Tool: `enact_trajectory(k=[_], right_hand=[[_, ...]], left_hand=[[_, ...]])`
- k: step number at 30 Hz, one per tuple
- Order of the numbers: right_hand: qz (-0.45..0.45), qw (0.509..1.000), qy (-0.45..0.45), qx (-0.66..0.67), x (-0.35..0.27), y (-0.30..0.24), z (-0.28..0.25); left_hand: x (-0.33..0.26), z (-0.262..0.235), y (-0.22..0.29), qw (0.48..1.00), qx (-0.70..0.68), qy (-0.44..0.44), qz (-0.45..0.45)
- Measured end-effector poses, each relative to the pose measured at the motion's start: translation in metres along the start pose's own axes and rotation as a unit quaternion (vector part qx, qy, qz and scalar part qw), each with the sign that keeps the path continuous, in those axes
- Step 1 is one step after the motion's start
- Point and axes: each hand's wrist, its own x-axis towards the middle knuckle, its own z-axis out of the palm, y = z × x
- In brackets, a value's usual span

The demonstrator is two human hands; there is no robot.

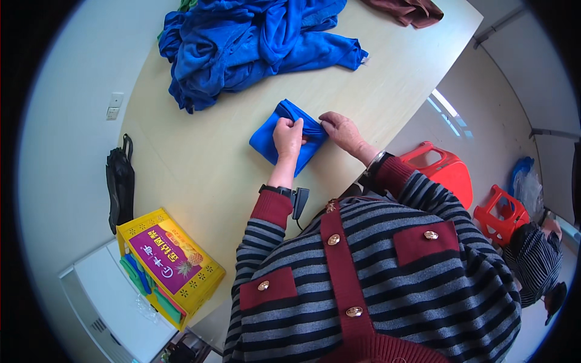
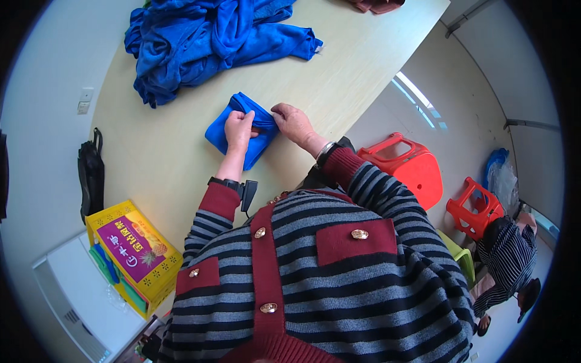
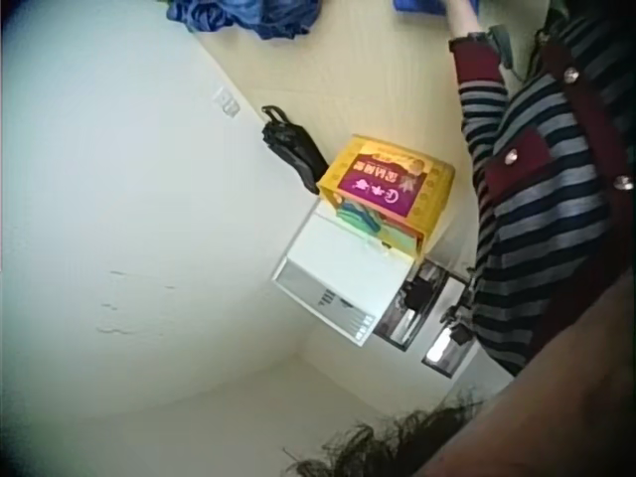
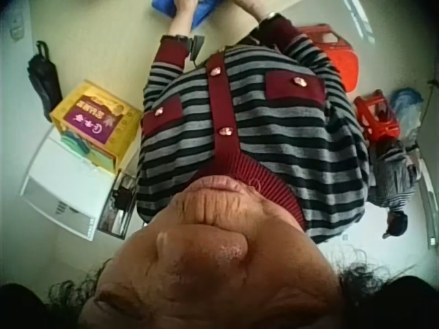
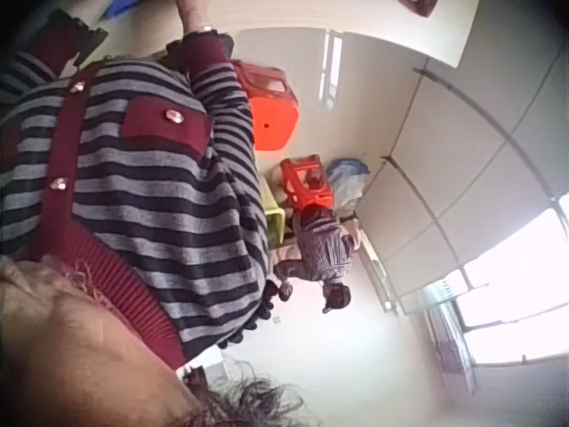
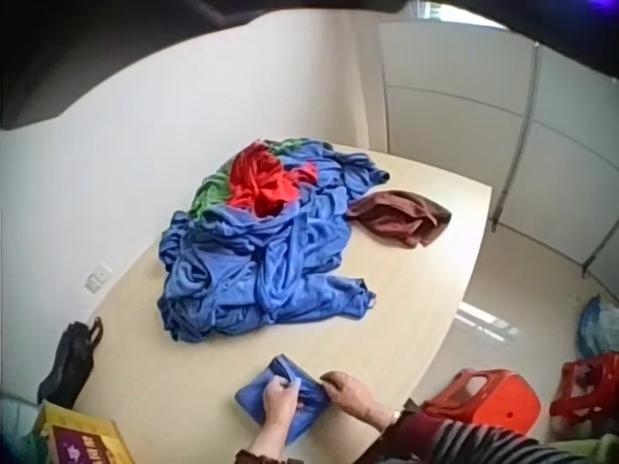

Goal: Fold pieces of blue and brown cloth on a workbench and place them into bins.

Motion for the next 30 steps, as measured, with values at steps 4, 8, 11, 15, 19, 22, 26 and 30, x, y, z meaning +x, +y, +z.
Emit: enact_trajectory(k=[4, 8, 11, 15, 19, 22, 26, 30], right_hand=[[-0.022, 0.997, 0.037, -0.058, 0.005, -0.015, -0.004], [-0.132, 0.985, 0.008, -0.108, 0.009, -0.048, -0.002], [-0.215, 0.955, -0.14, -0.147, 0.011, -0.053, 0.026], [-0.339, 0.861, -0.123, -0.359, 0.034, -0.027, 0.056], [-0.298, 0.871, -0.148, -0.362, 0.05, 0.0, 0.057], [-0.311, 0.858, -0.148, -0.381, 0.051, 0.003, 0.06], [-0.318, 0.858, -0.145, -0.377, 0.048, -0.007, 0.062], [-0.31, 0.858, -0.158, -0.377, 0.046, -0.006, 0.056]], left_hand=[[-0.006, -0.012, -0.006, 0.982, -0.186, -0.035, 0.022], [-0.022, -0.043, -0.033, 0.97, -0.059, 0.115, 0.206], [-0.032, -0.057, -0.062, 0.88, 0.263, 0.166, 0.36], [-0.023, -0.051, -0.084, 0.798, 0.465, 0.145, 0.356], [-0.018, -0.043, -0.094, 0.821, 0.477, 0.126, 0.286], [-0.016, -0.041, -0.103, 0.828, 0.462, 0.14, 0.285], [-0.017, -0.047, -0.107, 0.831, 0.457, 0.14, 0.284], [-0.017, -0.072, -0.114, 0.864, 0.384, 0.102, 0.308]])
